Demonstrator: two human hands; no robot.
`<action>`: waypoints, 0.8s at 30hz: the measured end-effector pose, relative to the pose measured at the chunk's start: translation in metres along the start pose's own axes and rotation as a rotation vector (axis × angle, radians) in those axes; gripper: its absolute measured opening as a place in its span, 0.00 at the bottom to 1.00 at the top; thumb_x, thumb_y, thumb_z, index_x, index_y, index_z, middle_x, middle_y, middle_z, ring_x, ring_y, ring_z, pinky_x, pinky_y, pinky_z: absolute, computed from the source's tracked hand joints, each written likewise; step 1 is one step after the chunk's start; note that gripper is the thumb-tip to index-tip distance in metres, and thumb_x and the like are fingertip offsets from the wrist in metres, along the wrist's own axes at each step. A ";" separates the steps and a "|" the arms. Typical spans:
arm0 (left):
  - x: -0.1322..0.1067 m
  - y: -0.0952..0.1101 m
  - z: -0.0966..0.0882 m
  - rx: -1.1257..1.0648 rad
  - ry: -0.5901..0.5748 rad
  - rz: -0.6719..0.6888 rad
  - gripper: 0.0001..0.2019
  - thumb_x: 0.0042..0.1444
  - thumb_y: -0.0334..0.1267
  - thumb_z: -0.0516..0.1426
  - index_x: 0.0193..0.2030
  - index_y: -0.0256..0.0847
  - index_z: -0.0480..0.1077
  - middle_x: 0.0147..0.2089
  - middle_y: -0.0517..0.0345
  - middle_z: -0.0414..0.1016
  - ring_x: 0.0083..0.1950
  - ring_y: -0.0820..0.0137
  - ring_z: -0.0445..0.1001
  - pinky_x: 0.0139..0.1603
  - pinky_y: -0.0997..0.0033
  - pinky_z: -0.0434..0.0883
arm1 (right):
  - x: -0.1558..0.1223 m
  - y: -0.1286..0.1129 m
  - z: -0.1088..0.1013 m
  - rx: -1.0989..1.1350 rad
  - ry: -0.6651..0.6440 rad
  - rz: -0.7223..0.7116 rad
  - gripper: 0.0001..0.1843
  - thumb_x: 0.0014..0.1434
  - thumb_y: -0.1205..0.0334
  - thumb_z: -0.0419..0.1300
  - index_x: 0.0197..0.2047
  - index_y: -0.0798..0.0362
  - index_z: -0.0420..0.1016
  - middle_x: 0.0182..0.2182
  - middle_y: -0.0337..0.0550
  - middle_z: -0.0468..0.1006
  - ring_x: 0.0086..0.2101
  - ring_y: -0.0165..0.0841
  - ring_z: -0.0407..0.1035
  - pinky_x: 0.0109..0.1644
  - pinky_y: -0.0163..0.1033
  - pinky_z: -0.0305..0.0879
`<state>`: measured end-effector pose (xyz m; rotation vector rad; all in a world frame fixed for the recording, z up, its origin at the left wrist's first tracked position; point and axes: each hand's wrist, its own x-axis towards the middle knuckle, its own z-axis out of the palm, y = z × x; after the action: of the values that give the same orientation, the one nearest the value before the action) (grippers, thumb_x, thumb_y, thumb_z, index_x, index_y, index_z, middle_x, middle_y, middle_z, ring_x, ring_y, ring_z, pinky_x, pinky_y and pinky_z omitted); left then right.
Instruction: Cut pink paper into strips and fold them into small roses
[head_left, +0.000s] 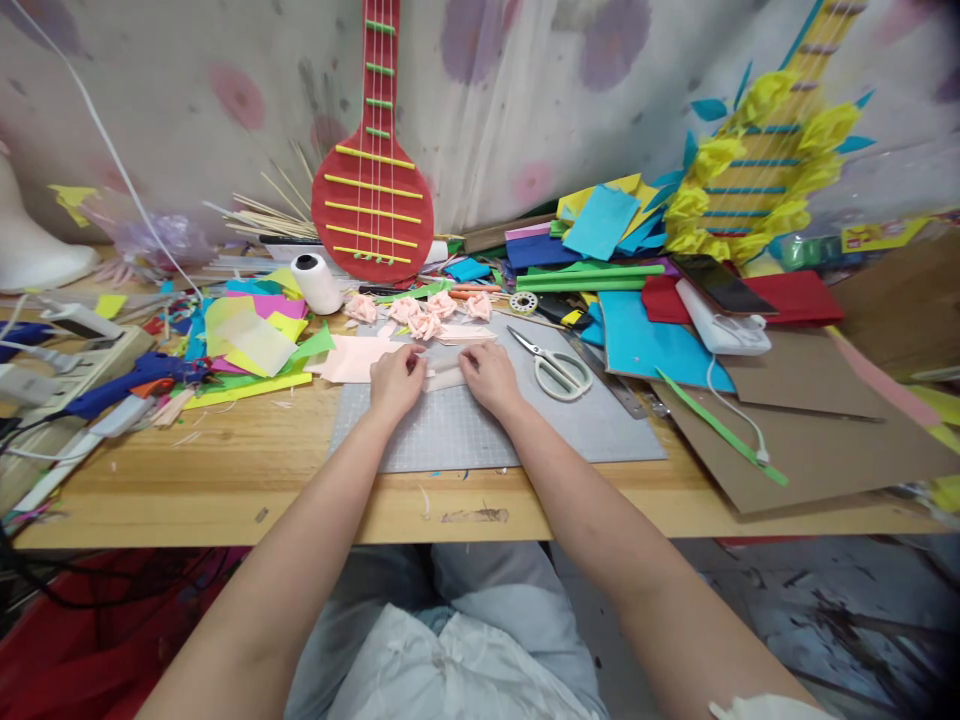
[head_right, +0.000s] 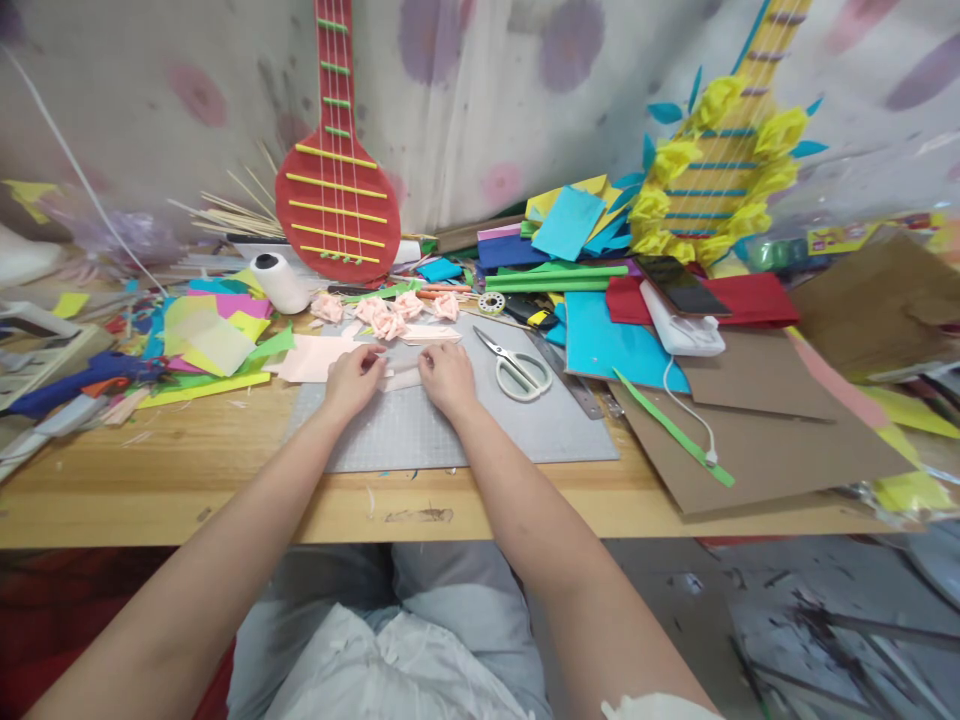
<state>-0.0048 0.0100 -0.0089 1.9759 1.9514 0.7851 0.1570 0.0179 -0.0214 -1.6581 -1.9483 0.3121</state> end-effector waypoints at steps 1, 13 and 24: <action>0.000 0.000 0.000 -0.001 -0.003 0.002 0.12 0.54 0.40 0.51 0.44 0.46 0.70 0.35 0.59 0.76 0.42 0.65 0.70 0.44 0.65 0.62 | 0.001 0.000 0.000 0.009 -0.008 -0.008 0.15 0.60 0.62 0.47 0.38 0.52 0.75 0.37 0.46 0.72 0.42 0.36 0.62 0.49 0.40 0.56; -0.008 0.005 0.001 0.048 -0.009 0.118 0.12 0.48 0.40 0.57 0.41 0.45 0.71 0.37 0.58 0.76 0.44 0.63 0.68 0.47 0.62 0.59 | -0.001 -0.001 -0.002 0.046 -0.033 0.002 0.12 0.55 0.64 0.53 0.39 0.52 0.75 0.38 0.45 0.72 0.42 0.36 0.62 0.49 0.41 0.56; -0.008 0.004 -0.001 -0.002 -0.033 0.113 0.11 0.46 0.36 0.56 0.39 0.43 0.72 0.33 0.59 0.75 0.42 0.63 0.68 0.46 0.61 0.60 | -0.003 0.001 -0.006 0.065 -0.124 -0.047 0.17 0.48 0.66 0.57 0.43 0.49 0.74 0.38 0.45 0.69 0.42 0.39 0.59 0.50 0.44 0.55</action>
<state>-0.0016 0.0022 -0.0080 2.0997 1.8330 0.7763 0.1609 0.0138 -0.0181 -1.5822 -2.0418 0.4650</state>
